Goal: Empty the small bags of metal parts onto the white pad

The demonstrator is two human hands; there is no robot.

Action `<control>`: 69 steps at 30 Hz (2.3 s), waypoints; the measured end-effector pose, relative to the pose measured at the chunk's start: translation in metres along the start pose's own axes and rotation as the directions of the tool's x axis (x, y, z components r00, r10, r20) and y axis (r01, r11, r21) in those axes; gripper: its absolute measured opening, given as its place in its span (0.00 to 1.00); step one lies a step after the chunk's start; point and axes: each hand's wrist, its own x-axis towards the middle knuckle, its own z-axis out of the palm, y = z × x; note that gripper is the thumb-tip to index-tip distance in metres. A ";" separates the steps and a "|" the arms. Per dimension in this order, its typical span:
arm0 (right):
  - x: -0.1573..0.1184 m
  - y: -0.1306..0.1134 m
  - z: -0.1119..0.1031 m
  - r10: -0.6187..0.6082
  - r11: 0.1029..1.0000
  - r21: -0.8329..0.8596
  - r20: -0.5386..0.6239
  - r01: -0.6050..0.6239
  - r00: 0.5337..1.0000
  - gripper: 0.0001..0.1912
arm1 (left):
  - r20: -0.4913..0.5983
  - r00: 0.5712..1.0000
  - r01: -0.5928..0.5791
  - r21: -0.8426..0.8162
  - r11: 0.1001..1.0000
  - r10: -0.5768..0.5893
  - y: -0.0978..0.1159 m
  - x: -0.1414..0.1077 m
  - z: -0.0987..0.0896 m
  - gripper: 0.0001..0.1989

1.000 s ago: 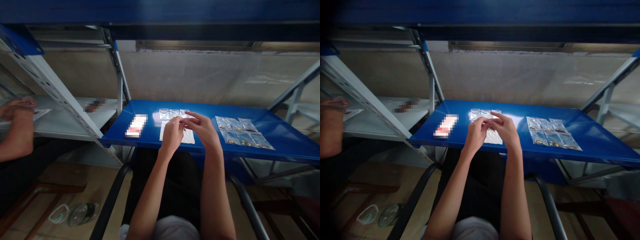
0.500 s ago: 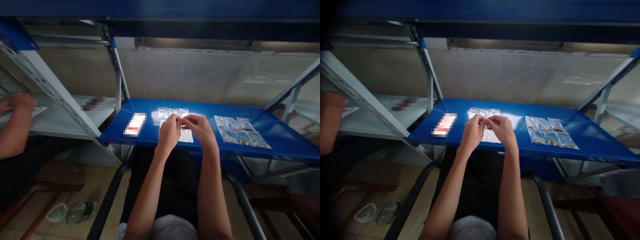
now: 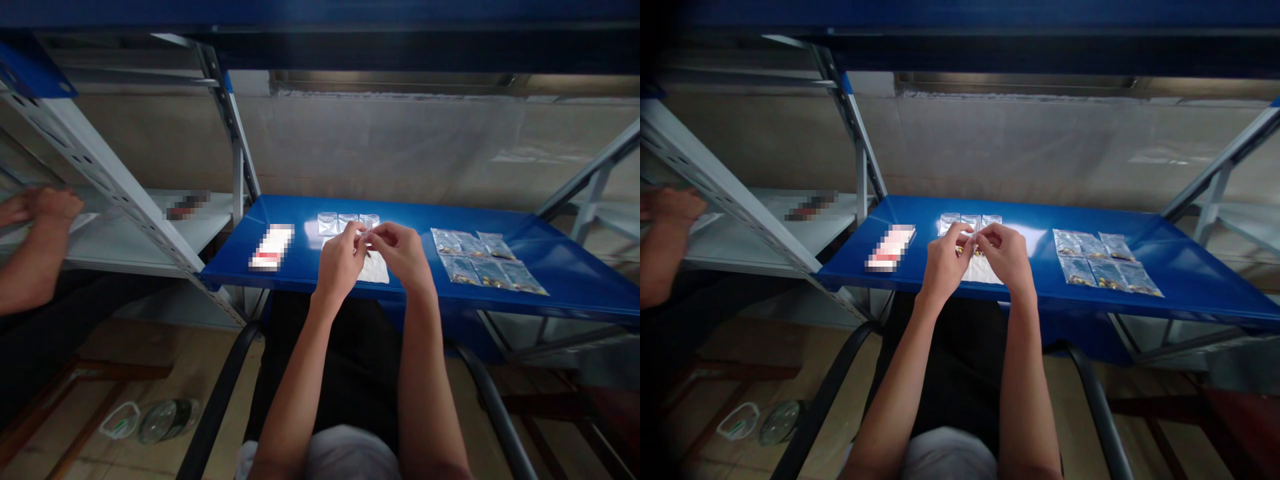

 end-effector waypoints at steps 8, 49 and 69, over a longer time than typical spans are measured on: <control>-0.003 -0.019 0.019 -0.054 0.935 -0.356 -0.136 0.002 0.989 0.08 | -0.022 1.000 -0.003 0.038 0.999 0.004 -0.002 0.000 -0.003 0.08; 0.007 0.056 0.009 0.299 0.726 0.595 0.179 -0.345 0.937 0.18 | 0.061 0.953 0.294 -0.433 0.852 -0.297 -0.053 0.004 -0.013 0.11; 0.004 0.053 0.003 0.302 0.821 0.483 0.086 -0.305 0.950 0.21 | 0.085 0.971 0.237 -0.447 0.863 -0.223 -0.055 0.003 -0.011 0.11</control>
